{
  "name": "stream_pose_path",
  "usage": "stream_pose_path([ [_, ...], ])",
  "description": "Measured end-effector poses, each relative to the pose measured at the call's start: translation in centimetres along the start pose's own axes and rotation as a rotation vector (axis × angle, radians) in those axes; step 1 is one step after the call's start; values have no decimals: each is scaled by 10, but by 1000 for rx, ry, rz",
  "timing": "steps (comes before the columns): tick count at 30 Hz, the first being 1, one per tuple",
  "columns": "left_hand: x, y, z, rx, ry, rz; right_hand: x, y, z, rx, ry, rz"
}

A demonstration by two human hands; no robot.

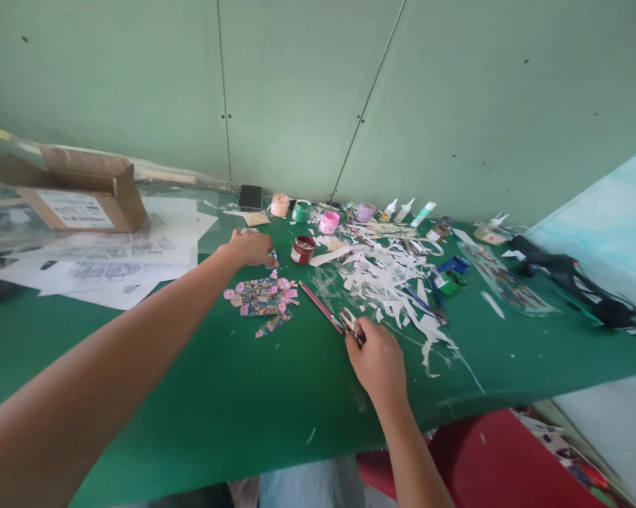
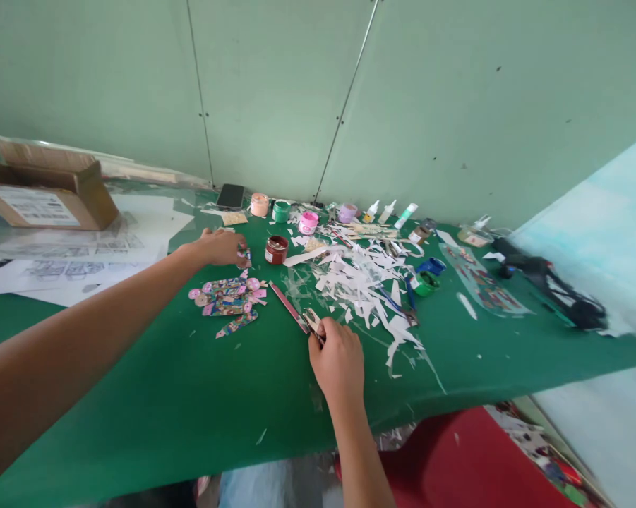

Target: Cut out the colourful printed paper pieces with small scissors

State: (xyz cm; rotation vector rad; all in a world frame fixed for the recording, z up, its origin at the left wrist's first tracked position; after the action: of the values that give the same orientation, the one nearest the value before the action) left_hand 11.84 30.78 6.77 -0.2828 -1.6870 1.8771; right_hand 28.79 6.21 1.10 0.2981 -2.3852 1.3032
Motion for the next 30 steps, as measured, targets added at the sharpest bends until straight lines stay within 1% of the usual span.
stream_pose_path([
  [6,4,6,-8,17,-32,56,0,-1,0,-10,-5,0],
  [7,5,6,-9,-11,-27,79,0,-1,0,-9,-3,0],
  [9,5,0,-9,-105,-15,126,0,0,0,-14,1,-21],
  [12,-2,-20,3,-309,6,259,-2,-1,1,-38,13,-105],
  [13,-8,-28,11,-385,25,371,-2,-2,1,-54,14,-139],
  [14,-16,-34,21,-432,48,536,-2,-5,1,-75,10,-172],
  [15,-26,-36,31,-410,88,695,-2,-8,2,-99,5,-199],
  [16,-40,-37,43,-369,157,820,-2,-12,2,-120,1,-216],
  [17,-54,-36,55,-345,194,902,-3,-16,3,-132,-1,-222],
  [18,-67,-32,67,-327,208,940,-4,-21,4,-134,1,-213],
  [19,-81,-24,79,-278,234,932,-5,-26,6,-123,9,-191],
  [21,-107,-6,99,-188,327,865,-6,-35,10,-40,19,-131],
  [22,-116,3,106,-174,348,792,-6,-38,13,34,17,-106],
  [23,-121,10,112,-171,339,702,-6,-40,16,121,9,-85],
  [24,-125,16,116,-172,324,620,-4,-42,19,212,-1,-65],
  [26,-128,22,119,-176,283,509,-1,-44,25,363,-20,-25],
  [28,-128,22,120,-168,263,483,2,-46,28,439,-18,10],
  [30,-126,21,119,-152,262,496,4,-47,30,464,-8,23],
])
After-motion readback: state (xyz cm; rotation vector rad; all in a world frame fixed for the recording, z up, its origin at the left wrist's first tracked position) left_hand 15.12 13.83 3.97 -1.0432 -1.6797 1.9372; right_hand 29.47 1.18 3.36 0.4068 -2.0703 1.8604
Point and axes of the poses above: each hand's wrist, its own z-axis away from the middle knuckle, its own y-axis out of the palm, x = y × z, the point moved 5 cm from there along -z, towards the middle knuckle, and after that the axes turned 14 degrees about -z, right-handed, at the moved point
